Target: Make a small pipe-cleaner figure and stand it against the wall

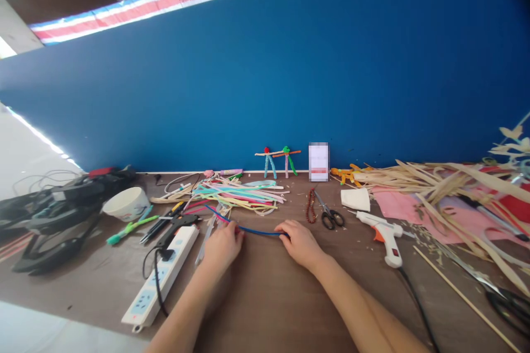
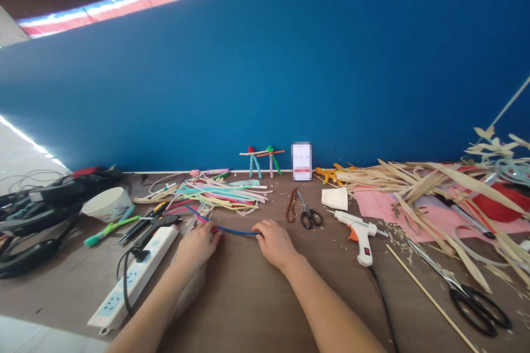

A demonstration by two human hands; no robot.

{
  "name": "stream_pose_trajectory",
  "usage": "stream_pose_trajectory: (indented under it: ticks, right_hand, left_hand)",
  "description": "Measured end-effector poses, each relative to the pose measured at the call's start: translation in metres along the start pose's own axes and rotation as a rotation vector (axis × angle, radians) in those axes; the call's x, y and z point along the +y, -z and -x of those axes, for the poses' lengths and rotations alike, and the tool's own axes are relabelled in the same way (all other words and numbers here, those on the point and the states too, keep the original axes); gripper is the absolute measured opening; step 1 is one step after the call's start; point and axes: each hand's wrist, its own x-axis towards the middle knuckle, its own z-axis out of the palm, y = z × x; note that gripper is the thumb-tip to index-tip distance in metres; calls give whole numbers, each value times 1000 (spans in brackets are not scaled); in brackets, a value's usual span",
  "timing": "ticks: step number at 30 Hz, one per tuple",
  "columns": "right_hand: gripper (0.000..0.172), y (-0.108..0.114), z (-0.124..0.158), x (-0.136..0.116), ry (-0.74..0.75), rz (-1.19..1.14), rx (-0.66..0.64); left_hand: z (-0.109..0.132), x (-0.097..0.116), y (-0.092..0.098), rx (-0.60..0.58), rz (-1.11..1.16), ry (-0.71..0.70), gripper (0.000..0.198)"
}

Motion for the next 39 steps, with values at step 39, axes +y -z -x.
stream_pose_trajectory:
  ticks: [39]
  right_hand:
    - [18, 1, -5, 22, -164, -83, 227]
  left_hand:
    - [-146, -70, 83, 144, -91, -163, 30]
